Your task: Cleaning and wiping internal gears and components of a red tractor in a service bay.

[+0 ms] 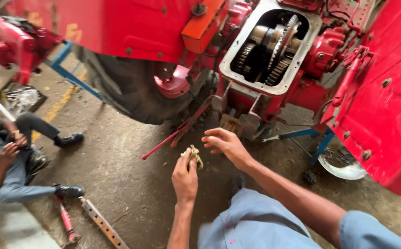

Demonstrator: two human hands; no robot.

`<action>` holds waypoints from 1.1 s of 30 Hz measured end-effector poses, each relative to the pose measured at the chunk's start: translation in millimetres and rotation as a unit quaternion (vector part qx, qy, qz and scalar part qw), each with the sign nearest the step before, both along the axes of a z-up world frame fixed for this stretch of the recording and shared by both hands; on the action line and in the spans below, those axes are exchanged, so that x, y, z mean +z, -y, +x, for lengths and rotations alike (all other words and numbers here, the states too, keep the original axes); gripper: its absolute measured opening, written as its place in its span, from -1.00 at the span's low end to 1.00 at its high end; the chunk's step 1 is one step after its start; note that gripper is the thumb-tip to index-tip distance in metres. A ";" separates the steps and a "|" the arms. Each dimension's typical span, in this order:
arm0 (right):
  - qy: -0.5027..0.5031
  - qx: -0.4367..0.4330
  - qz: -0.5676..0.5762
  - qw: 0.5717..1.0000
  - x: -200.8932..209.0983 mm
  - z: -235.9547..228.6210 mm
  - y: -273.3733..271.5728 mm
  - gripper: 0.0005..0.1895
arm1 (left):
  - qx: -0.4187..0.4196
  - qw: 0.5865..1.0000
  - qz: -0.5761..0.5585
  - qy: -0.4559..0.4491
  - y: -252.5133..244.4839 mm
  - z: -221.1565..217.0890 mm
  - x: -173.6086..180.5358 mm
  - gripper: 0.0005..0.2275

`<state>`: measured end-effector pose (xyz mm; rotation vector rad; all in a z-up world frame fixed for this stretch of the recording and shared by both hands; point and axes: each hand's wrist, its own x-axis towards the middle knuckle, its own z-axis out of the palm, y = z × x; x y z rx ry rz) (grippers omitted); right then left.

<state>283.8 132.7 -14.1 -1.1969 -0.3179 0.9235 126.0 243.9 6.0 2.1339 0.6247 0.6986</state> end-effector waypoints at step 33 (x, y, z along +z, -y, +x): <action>0.117 -0.462 -0.223 0.850 -121.2 329.7 -2.6 -0.86 | -0.426 0.899 0.043 0.095 -142.3 590.3 -82.8 -0.73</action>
